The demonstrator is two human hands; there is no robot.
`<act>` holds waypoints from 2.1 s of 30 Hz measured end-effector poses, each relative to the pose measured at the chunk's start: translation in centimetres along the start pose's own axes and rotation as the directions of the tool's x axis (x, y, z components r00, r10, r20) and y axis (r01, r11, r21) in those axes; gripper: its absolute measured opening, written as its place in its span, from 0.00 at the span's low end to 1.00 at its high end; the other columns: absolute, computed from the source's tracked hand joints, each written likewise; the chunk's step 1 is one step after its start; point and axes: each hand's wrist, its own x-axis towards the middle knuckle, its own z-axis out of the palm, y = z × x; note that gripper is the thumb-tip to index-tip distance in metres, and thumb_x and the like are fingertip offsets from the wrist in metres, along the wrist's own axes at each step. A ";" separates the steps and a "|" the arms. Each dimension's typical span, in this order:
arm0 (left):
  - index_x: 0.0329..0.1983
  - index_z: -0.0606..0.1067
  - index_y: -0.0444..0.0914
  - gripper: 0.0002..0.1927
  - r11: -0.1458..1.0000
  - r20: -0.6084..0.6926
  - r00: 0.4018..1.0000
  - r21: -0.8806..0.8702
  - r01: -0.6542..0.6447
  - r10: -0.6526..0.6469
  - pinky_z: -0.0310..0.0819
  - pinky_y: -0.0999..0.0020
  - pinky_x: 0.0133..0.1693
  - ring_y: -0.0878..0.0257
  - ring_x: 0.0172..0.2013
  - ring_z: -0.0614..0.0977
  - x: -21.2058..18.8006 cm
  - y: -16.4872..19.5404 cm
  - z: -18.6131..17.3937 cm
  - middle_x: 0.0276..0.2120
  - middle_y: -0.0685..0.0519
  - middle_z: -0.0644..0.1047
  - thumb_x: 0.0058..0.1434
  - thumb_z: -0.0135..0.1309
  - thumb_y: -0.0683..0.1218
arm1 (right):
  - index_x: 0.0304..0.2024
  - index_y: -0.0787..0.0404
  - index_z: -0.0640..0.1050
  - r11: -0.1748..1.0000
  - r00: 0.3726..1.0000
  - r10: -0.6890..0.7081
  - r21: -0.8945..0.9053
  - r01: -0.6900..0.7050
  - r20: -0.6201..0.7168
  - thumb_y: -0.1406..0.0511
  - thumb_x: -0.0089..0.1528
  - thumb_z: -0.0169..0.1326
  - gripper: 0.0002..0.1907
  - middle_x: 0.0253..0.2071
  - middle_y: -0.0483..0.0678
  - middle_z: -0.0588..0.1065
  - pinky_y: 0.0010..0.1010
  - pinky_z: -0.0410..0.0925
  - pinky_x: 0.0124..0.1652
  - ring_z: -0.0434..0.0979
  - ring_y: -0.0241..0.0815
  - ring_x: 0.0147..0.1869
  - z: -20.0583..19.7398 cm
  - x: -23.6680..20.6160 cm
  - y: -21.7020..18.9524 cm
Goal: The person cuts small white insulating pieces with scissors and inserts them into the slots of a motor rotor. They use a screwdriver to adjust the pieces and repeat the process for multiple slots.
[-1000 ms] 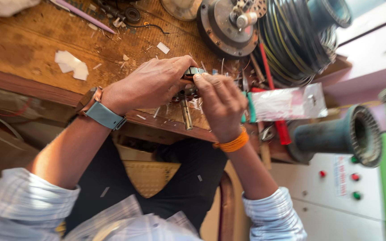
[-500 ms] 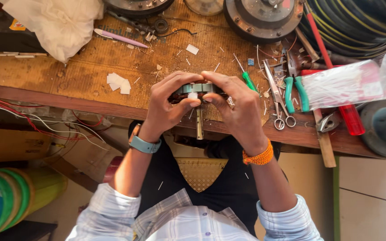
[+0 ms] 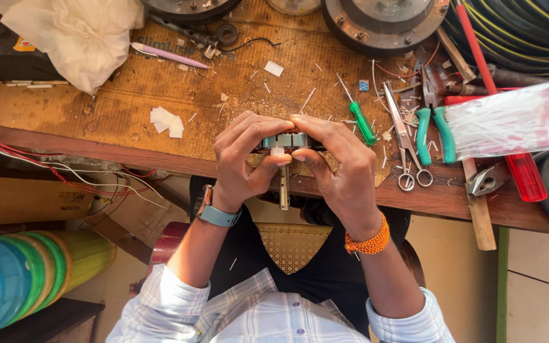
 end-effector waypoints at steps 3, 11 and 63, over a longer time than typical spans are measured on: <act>0.62 0.73 0.38 0.25 0.999 0.086 0.996 -0.029 -0.022 0.025 0.80 0.61 0.53 0.53 0.51 0.84 0.3 -0.1 -0.9 0.52 0.48 0.80 0.63 0.62 0.49 | 0.58 0.61 0.79 1.000 1.000 -0.016 0.022 0.016 0.005 0.58 0.64 0.61 0.22 0.58 0.51 0.79 0.35 0.74 0.59 0.81 0.47 0.61 -0.1 0.4 1.0; 0.81 0.41 0.48 0.53 0.985 0.113 0.982 -0.068 0.161 -0.153 0.85 0.66 0.52 0.57 0.56 0.86 0.2 1.3 0.2 0.61 0.50 0.80 0.64 0.62 0.34 | 0.51 0.55 0.80 0.957 0.941 -0.282 0.016 0.290 -0.187 0.61 0.61 0.66 0.16 0.57 0.48 0.78 0.36 0.73 0.61 0.77 0.45 0.62 -0.1 -0.1 2.5; 0.47 0.78 0.33 0.09 0.780 0.056 0.813 -0.251 0.573 -0.579 0.81 0.76 0.38 0.68 0.42 0.81 -6.6 9.4 -2.1 0.48 0.50 0.75 0.65 0.62 0.40 | 0.44 0.69 0.77 0.875 0.953 0.299 0.415 -0.251 -0.054 0.77 0.67 0.61 0.06 0.43 0.53 0.81 0.28 0.79 0.47 0.85 0.40 0.46 2.8 -10.0 -1.6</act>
